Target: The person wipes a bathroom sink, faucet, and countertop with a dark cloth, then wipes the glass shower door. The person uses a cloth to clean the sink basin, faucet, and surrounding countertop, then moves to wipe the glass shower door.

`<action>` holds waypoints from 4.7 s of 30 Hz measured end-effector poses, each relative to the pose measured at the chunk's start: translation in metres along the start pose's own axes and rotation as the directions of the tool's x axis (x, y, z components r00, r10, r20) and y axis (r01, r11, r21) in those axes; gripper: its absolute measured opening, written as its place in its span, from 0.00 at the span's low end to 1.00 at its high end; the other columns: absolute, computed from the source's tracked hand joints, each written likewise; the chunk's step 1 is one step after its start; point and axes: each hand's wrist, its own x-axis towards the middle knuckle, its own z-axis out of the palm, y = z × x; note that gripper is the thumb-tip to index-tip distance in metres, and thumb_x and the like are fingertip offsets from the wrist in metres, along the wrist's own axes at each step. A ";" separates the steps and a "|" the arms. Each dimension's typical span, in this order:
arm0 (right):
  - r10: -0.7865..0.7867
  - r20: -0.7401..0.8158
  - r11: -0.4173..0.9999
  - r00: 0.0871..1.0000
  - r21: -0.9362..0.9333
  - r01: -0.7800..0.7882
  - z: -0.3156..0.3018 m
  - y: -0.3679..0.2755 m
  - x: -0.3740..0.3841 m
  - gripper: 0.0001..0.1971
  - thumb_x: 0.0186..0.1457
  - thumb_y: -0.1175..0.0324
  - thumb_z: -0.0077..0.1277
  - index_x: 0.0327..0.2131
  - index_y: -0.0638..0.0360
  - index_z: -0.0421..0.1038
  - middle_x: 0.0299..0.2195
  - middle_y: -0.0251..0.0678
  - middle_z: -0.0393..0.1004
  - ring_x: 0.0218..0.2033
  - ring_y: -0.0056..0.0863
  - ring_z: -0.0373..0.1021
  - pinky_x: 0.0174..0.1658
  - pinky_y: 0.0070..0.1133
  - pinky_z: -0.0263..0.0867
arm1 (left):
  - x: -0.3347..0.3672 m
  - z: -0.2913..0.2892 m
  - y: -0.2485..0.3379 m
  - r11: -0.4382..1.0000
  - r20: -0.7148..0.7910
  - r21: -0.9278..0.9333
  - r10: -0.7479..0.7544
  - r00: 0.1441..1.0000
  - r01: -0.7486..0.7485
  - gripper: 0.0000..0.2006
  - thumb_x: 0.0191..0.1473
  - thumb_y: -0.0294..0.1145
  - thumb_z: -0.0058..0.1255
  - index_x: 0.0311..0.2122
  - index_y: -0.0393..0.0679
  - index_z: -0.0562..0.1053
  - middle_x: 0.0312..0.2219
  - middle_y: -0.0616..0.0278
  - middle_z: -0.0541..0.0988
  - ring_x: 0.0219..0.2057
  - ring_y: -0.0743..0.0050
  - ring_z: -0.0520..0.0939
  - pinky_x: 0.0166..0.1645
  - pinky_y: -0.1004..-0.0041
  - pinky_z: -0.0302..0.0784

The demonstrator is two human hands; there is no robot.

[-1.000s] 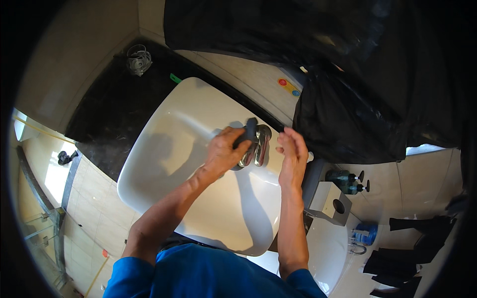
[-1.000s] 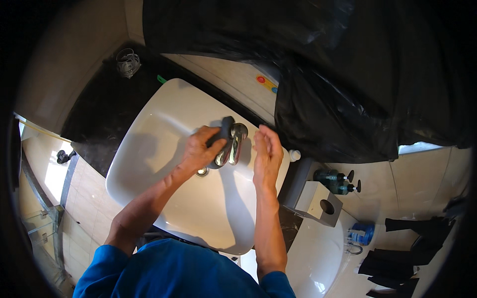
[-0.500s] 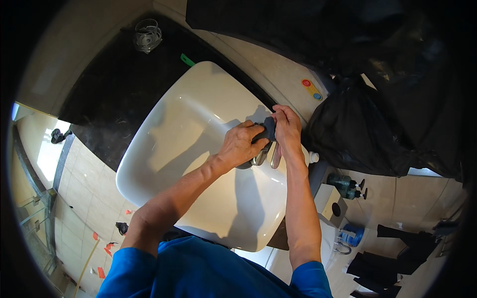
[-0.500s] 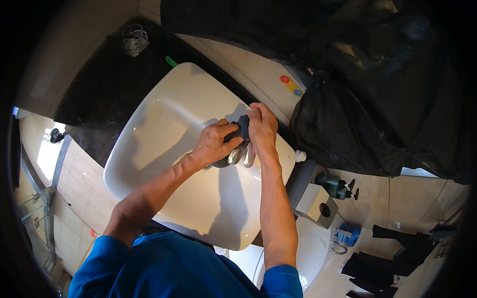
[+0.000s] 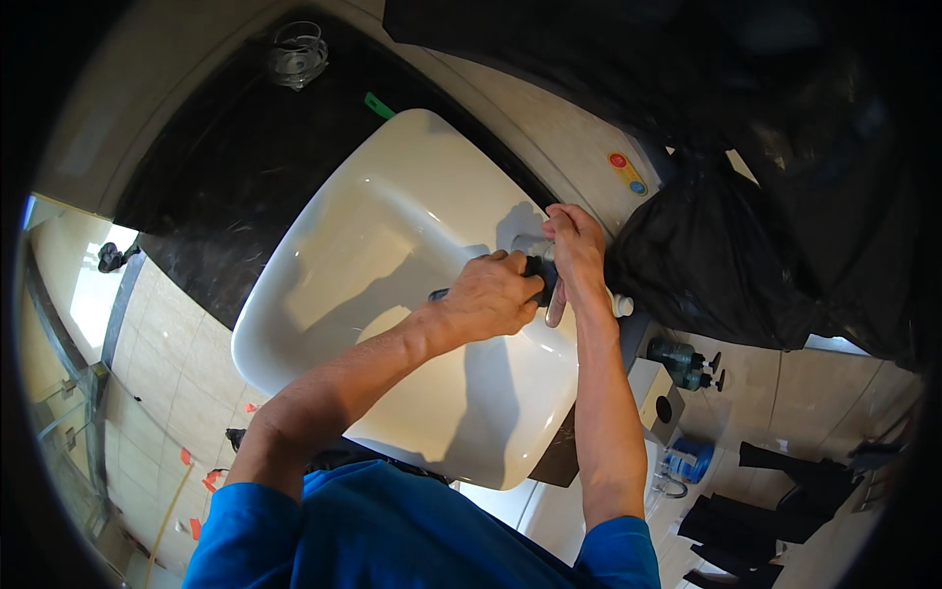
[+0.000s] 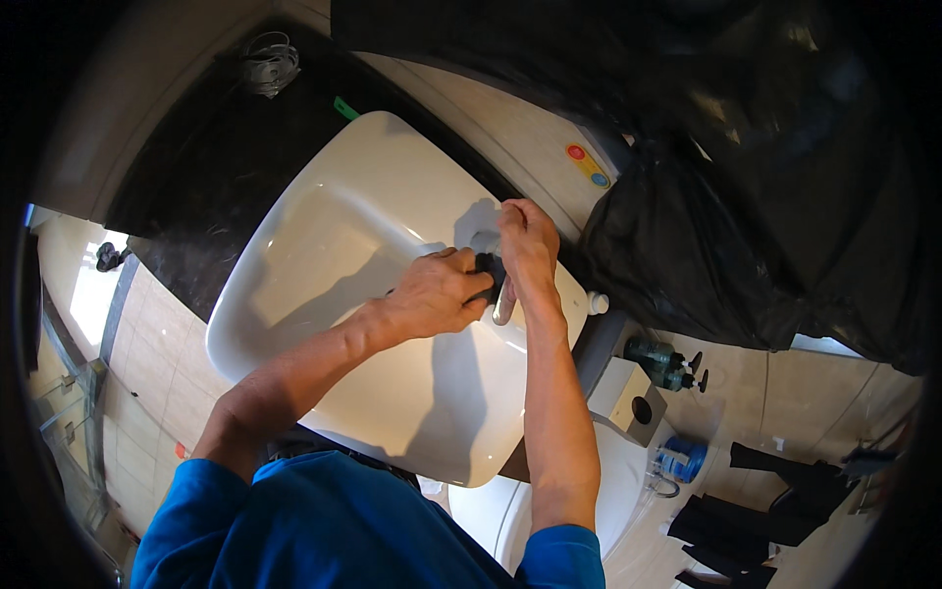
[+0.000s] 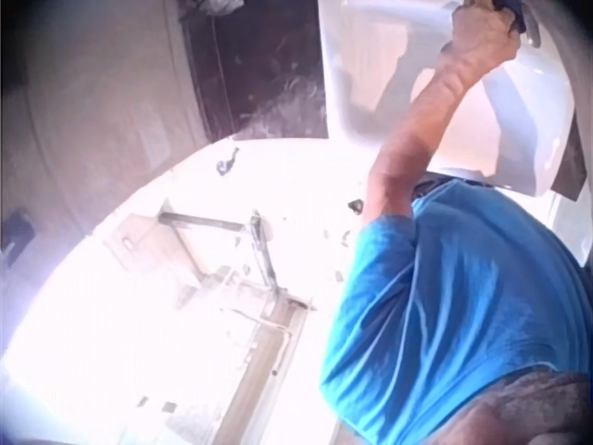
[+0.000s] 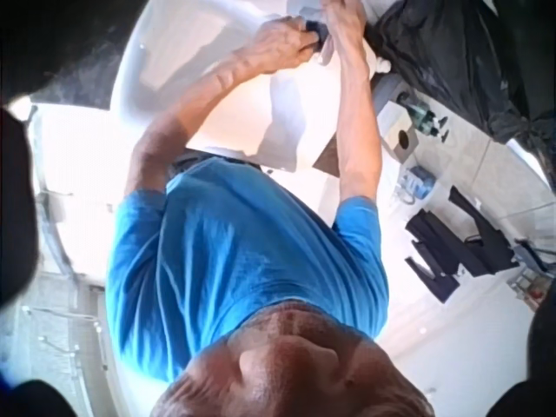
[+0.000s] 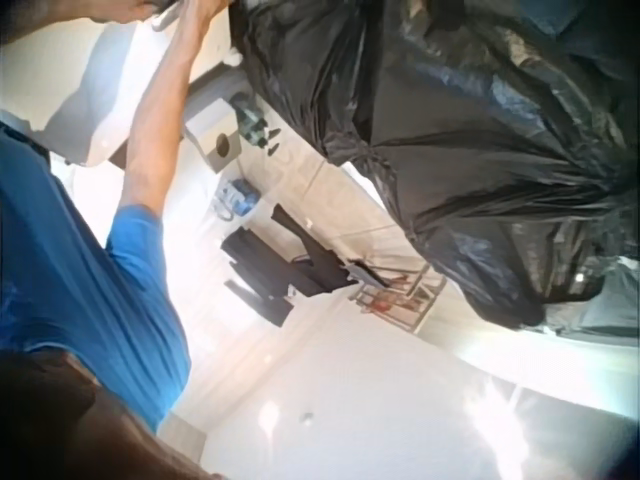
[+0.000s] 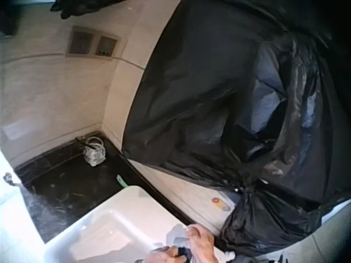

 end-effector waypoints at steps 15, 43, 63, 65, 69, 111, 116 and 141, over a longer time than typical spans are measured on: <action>0.030 -0.029 0.999 0.999 0.037 -0.029 0.000 0.003 0.003 0.16 0.61 0.60 0.47 0.39 0.64 0.75 0.29 0.38 0.75 0.31 0.28 0.69 0.39 0.25 0.65 | 0.019 -0.002 -0.010 0.904 -0.144 -0.374 -0.275 0.951 0.205 0.12 0.49 0.31 0.57 0.39 0.39 0.77 0.30 0.51 0.75 0.30 0.47 0.77 0.35 0.58 0.74; 0.100 -0.082 0.993 0.992 0.072 -0.094 -0.001 -0.009 -0.005 0.16 0.61 0.61 0.46 0.42 0.64 0.75 0.29 0.37 0.74 0.30 0.26 0.67 0.37 0.24 0.66 | 0.033 0.002 -0.035 0.870 0.100 -0.393 -0.281 0.955 0.297 0.11 0.49 0.28 0.55 0.40 0.41 0.75 0.32 0.50 0.75 0.34 0.43 0.77 0.41 0.55 0.73; 0.026 -0.053 0.996 0.998 0.085 -0.022 0.002 0.004 0.003 0.16 0.60 0.60 0.46 0.35 0.65 0.74 0.25 0.38 0.73 0.27 0.27 0.67 0.36 0.25 0.64 | 0.011 0.005 -0.019 0.882 0.055 -0.322 -0.345 0.937 0.344 0.10 0.50 0.30 0.57 0.39 0.43 0.77 0.32 0.50 0.76 0.36 0.44 0.78 0.41 0.57 0.74; -0.041 -0.080 0.999 0.996 0.021 0.043 0.002 0.008 0.005 0.17 0.61 0.59 0.45 0.35 0.65 0.74 0.27 0.46 0.75 0.29 0.39 0.70 0.38 0.30 0.65 | 0.014 0.006 -0.022 0.889 -0.013 -0.327 -0.343 0.939 0.320 0.10 0.49 0.29 0.57 0.39 0.43 0.77 0.31 0.50 0.76 0.36 0.45 0.78 0.41 0.57 0.73; -0.138 -0.073 0.990 0.988 -0.028 0.136 0.000 0.021 0.011 0.18 0.62 0.58 0.44 0.36 0.65 0.74 0.30 0.53 0.75 0.33 0.51 0.71 0.41 0.35 0.65 | 0.043 0.010 -0.039 0.911 0.071 -0.229 -0.336 0.939 0.343 0.12 0.48 0.30 0.57 0.40 0.43 0.77 0.35 0.48 0.78 0.40 0.44 0.78 0.44 0.57 0.74; -0.173 -0.011 0.981 0.985 0.092 0.173 0.007 0.020 0.025 0.18 0.61 0.58 0.45 0.39 0.68 0.72 0.32 0.48 0.75 0.33 0.40 0.70 0.41 0.32 0.65 | -0.099 -0.116 0.031 0.754 -0.209 -0.345 -0.643 0.737 0.560 0.16 0.50 0.32 0.58 0.41 0.31 0.76 0.32 0.49 0.80 0.32 0.60 0.82 0.39 0.68 0.76; -0.287 -0.119 0.956 0.951 -0.096 0.276 -0.011 0.041 0.043 0.17 0.61 0.59 0.48 0.45 0.63 0.73 0.38 0.46 0.76 0.39 0.40 0.72 0.46 0.31 0.66 | -0.134 -0.170 0.017 0.786 -0.373 -0.385 -0.611 0.698 0.483 0.18 0.52 0.30 0.60 0.47 0.31 0.76 0.37 0.50 0.80 0.36 0.64 0.82 0.41 0.69 0.78; -0.700 0.318 0.690 0.639 0.068 0.721 0.385 -0.151 -0.179 0.18 0.55 0.72 0.48 0.49 0.61 0.72 0.46 0.47 0.74 0.48 0.46 0.70 0.54 0.34 0.67 | -0.281 -0.256 -0.182 0.823 -0.430 0.200 -0.413 0.803 0.531 0.25 0.46 0.30 0.57 0.53 0.40 0.73 0.53 0.45 0.71 0.56 0.44 0.71 0.61 0.59 0.67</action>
